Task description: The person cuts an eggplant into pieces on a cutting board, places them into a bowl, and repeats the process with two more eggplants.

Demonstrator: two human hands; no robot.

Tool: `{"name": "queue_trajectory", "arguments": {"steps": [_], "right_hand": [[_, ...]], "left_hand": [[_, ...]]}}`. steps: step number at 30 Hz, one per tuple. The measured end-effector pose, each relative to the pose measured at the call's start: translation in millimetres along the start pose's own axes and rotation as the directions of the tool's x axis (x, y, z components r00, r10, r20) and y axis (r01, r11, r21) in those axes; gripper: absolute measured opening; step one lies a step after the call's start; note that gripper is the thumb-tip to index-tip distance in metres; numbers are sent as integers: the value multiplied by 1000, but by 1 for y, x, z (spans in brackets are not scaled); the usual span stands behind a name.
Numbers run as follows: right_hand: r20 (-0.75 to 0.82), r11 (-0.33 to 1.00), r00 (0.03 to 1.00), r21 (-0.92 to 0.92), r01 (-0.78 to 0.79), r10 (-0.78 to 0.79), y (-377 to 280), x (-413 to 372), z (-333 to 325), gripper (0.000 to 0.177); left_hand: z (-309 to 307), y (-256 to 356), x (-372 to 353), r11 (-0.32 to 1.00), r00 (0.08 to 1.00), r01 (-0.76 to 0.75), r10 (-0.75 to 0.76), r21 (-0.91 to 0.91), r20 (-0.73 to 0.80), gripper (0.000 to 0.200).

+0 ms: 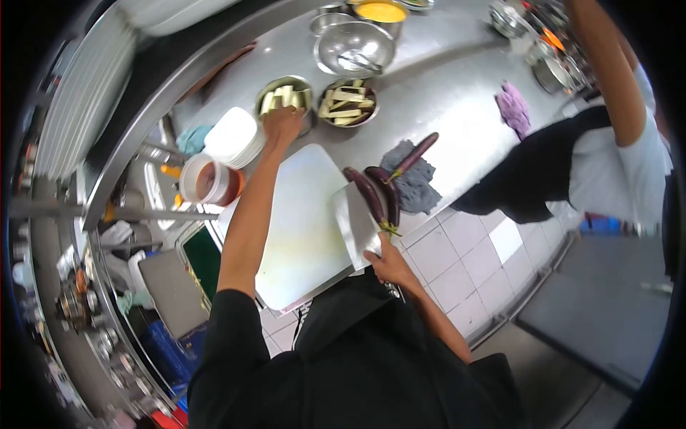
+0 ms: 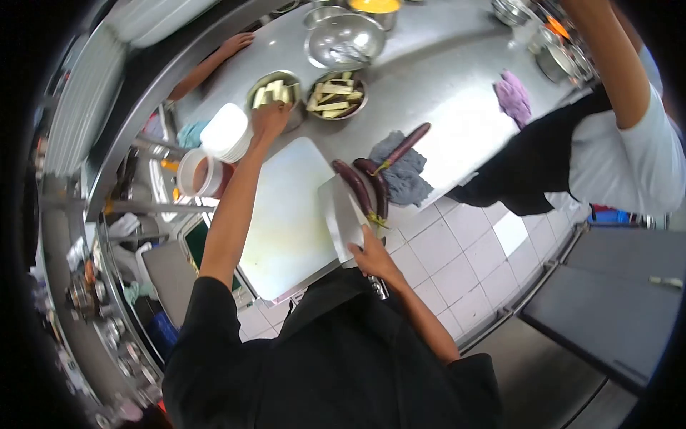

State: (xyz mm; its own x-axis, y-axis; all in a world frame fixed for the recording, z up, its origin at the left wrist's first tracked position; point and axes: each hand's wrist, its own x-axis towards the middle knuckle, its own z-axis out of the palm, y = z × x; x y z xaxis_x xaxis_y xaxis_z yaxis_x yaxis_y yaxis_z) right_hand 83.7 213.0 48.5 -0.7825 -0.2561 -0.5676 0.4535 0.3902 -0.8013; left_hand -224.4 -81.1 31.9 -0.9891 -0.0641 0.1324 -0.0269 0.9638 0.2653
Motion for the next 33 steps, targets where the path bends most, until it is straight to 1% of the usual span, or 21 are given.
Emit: {"name": "queue_trajectory", "arguments": {"steps": [1,2,4,6,8,9,11,12,15,17,19,20,21,23,24,25,27,28,30,31,33], "right_hand": [[28,999,1000,-35,11,-11,1,-2,-2,41],[1,1000,1000,-22,3,-3,1,0,-2,41],[42,996,999,-85,24,-21,2,6,3,42],[18,992,997,-101,78,-77,19,21,16,41],[-95,914,951,-318,251,-294,32,32,26,40],[-85,931,974,-322,171,-208,16,28,23,41],[-61,929,973,-316,192,-221,12,29,20,41],[-29,930,974,-303,207,-226,13,28,19,42],[-70,916,972,-355,186,-225,20,31,22,41],[-69,923,972,-335,188,-224,18,29,20,40],[-60,933,978,-314,173,-201,20,31,18,41],[-31,927,976,-322,193,-214,24,35,17,41],[-60,931,977,-321,176,-205,29,38,17,42],[-71,941,988,-319,109,-139,29,38,15,46],[-64,940,978,-295,173,-200,29,38,13,50],[-79,930,972,-315,187,-222,29,39,13,51],[-55,914,970,-352,201,-235,28,40,19,51],[-65,903,961,-364,227,-268,23,39,22,46],[-97,883,940,-384,269,-328,15,34,27,37],[-114,877,935,-399,266,-336,3,27,33,31],[-96,850,928,-444,284,-360,-3,19,44,29]], "left_hand": [[-2,22,-4,993,983,-118,113,-25,-147,41],[-4,45,-11,972,932,-231,210,-37,-295,39],[15,113,-43,949,975,-170,122,-267,-187,38],[24,171,-81,937,963,-212,249,-278,103,43],[50,213,-104,961,921,-239,269,-136,281,47],[67,217,-113,960,921,-243,273,-138,278,47],[94,223,-120,948,909,-313,315,-51,275,49],[93,223,-117,948,909,-314,317,-55,271,49],[78,197,-115,962,926,-255,272,-100,262,44],[36,164,-118,919,971,-142,200,-368,127,36],[-6,119,-138,853,990,-139,132,-504,-50,30],[-22,95,-152,847,987,-145,87,-512,-135,30],[-34,70,-171,843,975,-148,39,-517,-217,31],[-41,23,-215,860,968,-63,-72,-507,-242,32],[-39,2,-236,860,953,-5,-150,-511,-262,33],[-32,-17,-258,862,946,27,-186,-506,-266,33],[-12,-44,-303,850,948,168,-278,-499,-155,34],[-4,-50,-319,841,937,201,-314,-502,-151,34],[10,-60,-343,952,947,144,-211,-271,-241,35],[8,-57,-348,955,945,163,-223,-246,-240,39],[-2,-51,-355,944,918,227,-290,-241,-270,39]]}}
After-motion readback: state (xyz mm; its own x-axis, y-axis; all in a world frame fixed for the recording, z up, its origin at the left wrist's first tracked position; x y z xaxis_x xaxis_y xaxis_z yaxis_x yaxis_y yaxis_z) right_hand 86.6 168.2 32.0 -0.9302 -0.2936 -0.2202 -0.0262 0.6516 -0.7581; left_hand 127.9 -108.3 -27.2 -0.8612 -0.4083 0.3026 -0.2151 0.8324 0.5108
